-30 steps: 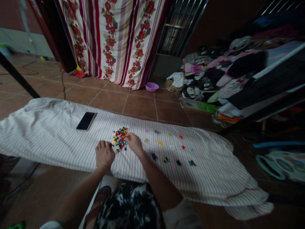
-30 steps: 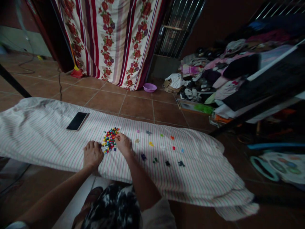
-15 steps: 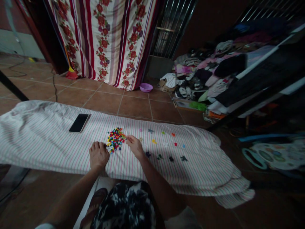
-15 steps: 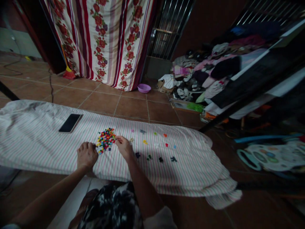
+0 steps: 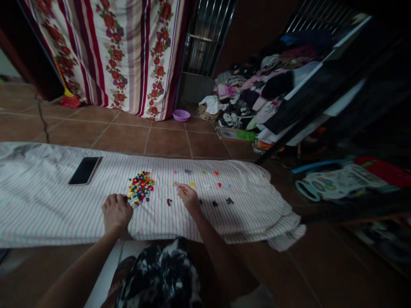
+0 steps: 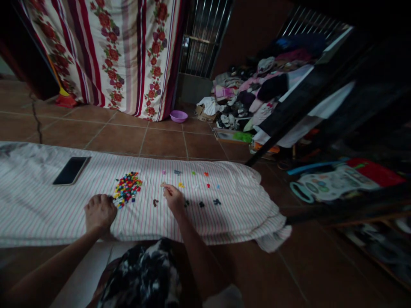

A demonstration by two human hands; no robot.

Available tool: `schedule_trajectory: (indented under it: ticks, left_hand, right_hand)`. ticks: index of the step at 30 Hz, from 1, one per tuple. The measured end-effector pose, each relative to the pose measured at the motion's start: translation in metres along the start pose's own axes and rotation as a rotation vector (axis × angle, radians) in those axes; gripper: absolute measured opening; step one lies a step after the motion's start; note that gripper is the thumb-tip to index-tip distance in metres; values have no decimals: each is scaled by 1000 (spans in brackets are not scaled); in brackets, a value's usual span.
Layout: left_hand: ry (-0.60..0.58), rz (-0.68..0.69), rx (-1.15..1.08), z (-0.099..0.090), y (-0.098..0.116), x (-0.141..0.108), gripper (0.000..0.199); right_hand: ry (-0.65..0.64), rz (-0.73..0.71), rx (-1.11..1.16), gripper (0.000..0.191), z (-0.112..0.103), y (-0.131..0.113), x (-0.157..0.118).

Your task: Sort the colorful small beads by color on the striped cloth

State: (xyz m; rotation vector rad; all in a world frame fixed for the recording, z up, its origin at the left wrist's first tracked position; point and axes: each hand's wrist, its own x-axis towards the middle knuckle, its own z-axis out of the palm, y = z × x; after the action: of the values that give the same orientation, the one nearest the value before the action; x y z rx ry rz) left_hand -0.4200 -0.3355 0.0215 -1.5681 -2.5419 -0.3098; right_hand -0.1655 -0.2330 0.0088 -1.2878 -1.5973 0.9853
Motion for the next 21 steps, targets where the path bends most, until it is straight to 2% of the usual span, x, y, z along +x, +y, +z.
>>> schedule_trajectory:
  ticks: [8,14,17,21]
  left_hand:
    - [12,7,-5,4,-2,-1,36]
    - [1,8,25,3,-2,0,39]
    - [-5,1,30,3,-2,0,40]
    - [1,3,6,4,-3,-1,40]
  right_hand:
    - [288,186,-94,42,-86,16,-16]
    - [450,207,-89,49,-144,37,-31]
    - [516,199,-93,51,-167,49,-40]
    - [589,238,-114,57,-187,63,-47]
